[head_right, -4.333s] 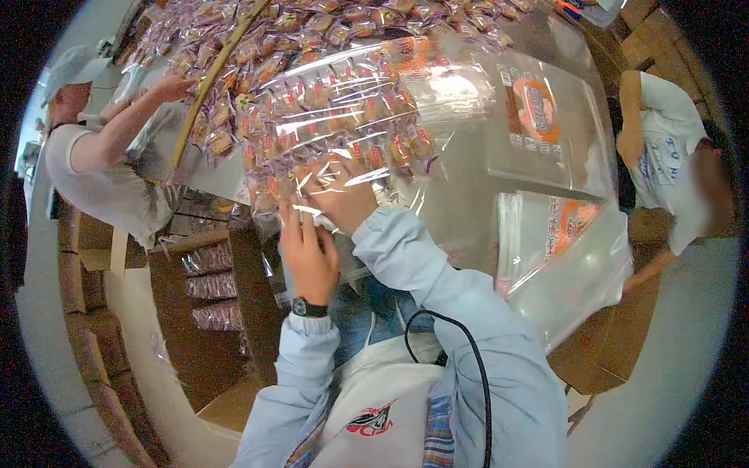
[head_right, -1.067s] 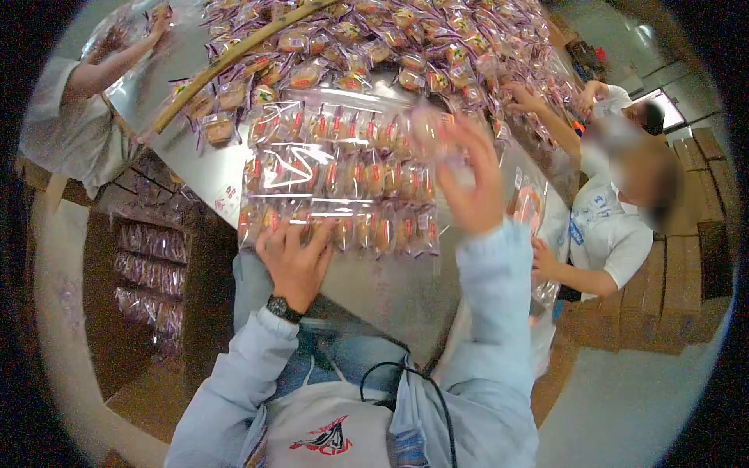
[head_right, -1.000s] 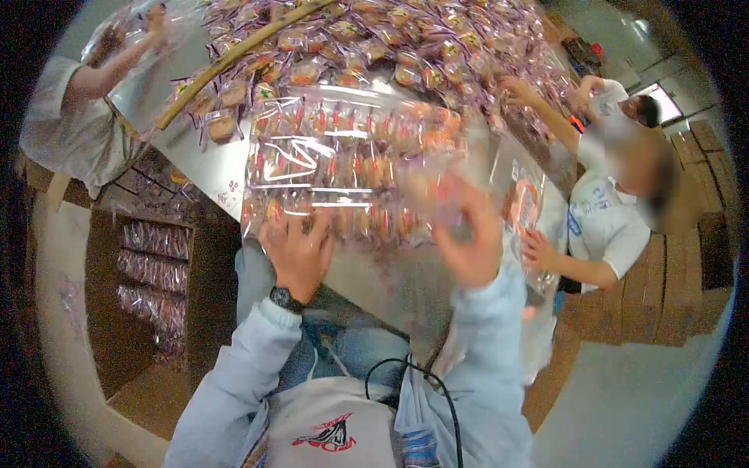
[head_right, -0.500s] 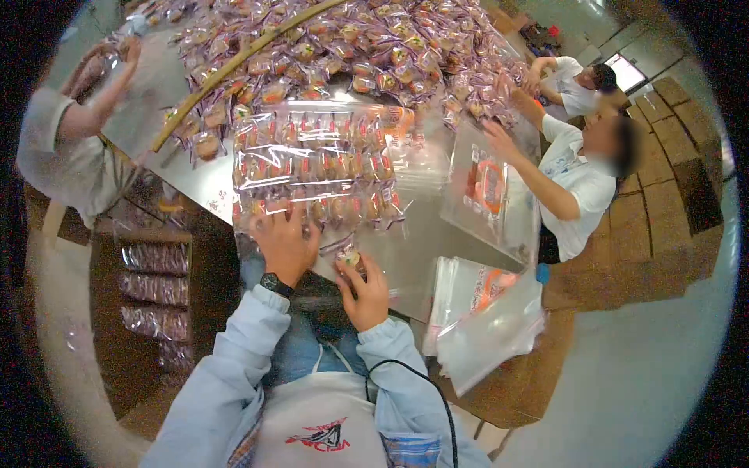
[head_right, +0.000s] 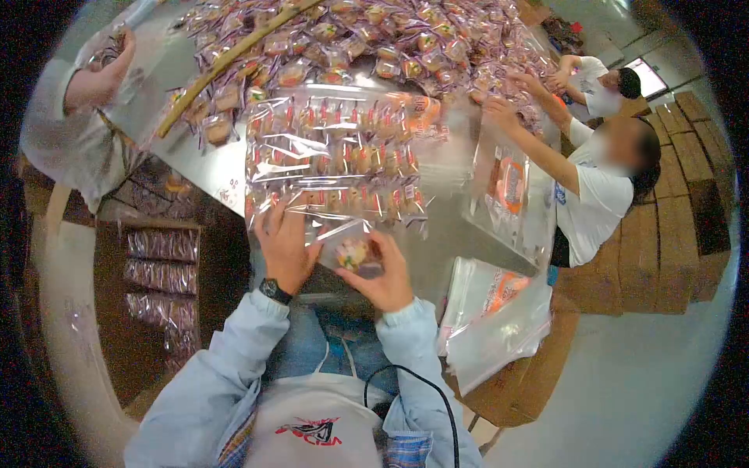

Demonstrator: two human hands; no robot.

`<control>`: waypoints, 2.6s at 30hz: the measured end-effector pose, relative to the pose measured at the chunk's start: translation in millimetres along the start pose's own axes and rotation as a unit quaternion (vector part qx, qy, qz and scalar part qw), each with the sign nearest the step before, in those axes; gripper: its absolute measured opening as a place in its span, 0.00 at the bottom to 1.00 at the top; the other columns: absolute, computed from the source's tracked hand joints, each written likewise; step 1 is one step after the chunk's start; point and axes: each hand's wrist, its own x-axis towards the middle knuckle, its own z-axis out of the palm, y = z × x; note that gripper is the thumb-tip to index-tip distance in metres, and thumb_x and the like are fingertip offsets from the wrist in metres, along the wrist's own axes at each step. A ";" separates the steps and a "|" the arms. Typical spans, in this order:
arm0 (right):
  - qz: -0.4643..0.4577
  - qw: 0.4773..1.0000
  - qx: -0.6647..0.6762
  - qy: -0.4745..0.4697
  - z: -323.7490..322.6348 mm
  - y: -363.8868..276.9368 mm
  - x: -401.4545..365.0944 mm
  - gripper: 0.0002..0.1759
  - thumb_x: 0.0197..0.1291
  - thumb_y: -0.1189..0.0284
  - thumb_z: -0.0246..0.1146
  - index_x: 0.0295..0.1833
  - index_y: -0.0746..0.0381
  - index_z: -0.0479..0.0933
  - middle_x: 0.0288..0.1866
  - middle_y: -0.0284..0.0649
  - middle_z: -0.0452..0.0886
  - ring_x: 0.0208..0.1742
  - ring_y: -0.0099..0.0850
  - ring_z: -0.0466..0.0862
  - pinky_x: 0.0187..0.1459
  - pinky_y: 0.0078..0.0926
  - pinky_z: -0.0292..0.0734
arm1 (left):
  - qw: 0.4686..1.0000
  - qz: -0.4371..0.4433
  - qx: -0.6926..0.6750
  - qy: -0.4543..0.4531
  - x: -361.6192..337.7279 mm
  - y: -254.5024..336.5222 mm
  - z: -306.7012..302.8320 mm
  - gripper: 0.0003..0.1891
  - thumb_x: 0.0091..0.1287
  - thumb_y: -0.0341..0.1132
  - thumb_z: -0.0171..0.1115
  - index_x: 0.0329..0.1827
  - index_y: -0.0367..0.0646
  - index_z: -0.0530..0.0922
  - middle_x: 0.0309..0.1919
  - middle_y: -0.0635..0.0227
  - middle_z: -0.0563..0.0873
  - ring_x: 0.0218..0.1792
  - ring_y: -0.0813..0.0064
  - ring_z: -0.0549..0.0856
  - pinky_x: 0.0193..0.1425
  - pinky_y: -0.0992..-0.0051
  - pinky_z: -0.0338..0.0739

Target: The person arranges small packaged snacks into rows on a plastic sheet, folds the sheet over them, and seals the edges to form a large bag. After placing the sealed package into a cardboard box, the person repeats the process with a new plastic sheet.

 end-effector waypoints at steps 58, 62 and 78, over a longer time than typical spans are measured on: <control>-0.388 0.870 -0.300 -0.040 29.1 41.0 104.4 0.35 0.42 0.70 0.80 0.62 0.56 0.83 0.46 0.42 0.80 0.48 0.44 0.82 0.50 0.47 0.77 | 0.991 -0.049 0.120 0.041 8.5 -0.9 21.3 0.20 0.61 0.43 0.74 0.58 0.56 0.87 0.55 0.68 0.87 0.59 0.62 0.81 0.70 0.54 0.68; -0.311 0.858 -0.402 -0.076 43.2 45.4 96.2 0.40 0.44 0.68 0.79 0.68 0.54 0.79 0.56 0.43 0.80 0.59 0.46 0.79 0.62 0.52 0.73 | 0.989 -0.032 0.145 0.023 10.5 -2.0 18.7 0.20 0.60 0.42 0.74 0.57 0.54 0.88 0.55 0.68 0.87 0.60 0.59 0.81 0.70 0.52 0.67; -0.228 0.871 -0.423 -0.100 21.0 9.6 77.5 0.40 0.53 0.66 0.76 0.73 0.56 0.72 0.75 0.41 0.75 0.83 0.47 0.65 0.78 0.64 0.58 | 0.982 -0.029 0.184 -0.042 8.0 20.8 5.3 0.41 0.57 0.55 0.76 0.71 0.42 0.78 0.71 0.52 0.78 0.75 0.50 0.71 0.80 0.43 0.58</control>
